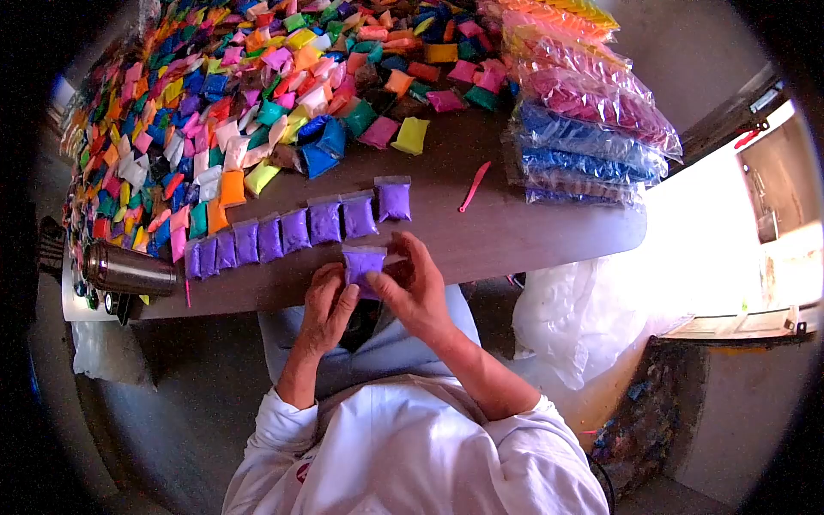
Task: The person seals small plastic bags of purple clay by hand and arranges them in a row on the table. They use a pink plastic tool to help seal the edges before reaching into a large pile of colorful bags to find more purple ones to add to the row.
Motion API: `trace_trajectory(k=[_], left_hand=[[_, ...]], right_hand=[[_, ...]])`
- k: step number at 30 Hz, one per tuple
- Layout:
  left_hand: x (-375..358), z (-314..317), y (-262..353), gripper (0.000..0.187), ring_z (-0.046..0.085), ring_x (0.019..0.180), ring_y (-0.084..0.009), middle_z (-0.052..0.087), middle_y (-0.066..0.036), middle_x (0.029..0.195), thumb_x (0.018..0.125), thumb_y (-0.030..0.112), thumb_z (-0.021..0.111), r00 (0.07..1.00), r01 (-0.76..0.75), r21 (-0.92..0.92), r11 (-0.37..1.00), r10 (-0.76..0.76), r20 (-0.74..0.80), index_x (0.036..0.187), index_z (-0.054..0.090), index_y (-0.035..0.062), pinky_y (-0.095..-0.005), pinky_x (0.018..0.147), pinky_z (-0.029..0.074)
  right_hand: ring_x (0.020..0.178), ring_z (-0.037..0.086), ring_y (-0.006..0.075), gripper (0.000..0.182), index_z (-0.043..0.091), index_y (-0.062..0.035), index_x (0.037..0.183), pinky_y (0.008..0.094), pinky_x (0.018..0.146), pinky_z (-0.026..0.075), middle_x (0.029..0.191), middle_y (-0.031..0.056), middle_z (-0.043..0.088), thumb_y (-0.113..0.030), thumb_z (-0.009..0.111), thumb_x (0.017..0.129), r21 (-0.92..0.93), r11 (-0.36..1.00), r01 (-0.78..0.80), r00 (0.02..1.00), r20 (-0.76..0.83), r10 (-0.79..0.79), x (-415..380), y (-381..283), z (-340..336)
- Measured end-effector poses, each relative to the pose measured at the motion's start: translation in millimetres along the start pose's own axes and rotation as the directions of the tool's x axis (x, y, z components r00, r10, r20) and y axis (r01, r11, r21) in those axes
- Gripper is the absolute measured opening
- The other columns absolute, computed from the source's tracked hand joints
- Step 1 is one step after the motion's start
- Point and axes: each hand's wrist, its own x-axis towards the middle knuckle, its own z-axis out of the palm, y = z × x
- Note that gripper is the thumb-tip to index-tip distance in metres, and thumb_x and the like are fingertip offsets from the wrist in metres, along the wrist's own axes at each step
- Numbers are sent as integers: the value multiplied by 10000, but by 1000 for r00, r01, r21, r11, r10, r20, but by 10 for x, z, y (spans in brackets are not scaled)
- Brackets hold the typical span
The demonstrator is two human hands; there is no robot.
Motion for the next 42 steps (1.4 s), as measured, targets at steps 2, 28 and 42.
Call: trace_trajectory(k=[2,28,42], left_hand=[[24,-40,57,277,571,866,-336,616,-140,835,970,286,521,998,-7,22,1000,5,68,923,601,25,-427,984,391],[5,77,-18,210,587,670,-234,616,-45,692,840,180,682,993,-111,92,990,106,53,698,572,72,-400,900,425],[10,89,27,184,586,682,-235,610,-39,706,826,165,686,992,-127,143,982,127,7,706,576,79,-403,896,433]], right_hand=[[866,579,112,349,560,23,1185,266,717,518,1095,67,578,-166,667,913,-23,978,-205,966,159,206,72,-23,-130],[807,608,176,399,576,34,1027,326,694,481,842,143,644,-310,700,867,-734,676,-72,993,11,119,982,-191,-907],[915,624,368,457,598,-68,1185,432,776,502,1016,171,622,-277,745,806,-938,304,170,974,112,-197,1089,-310,-623]])
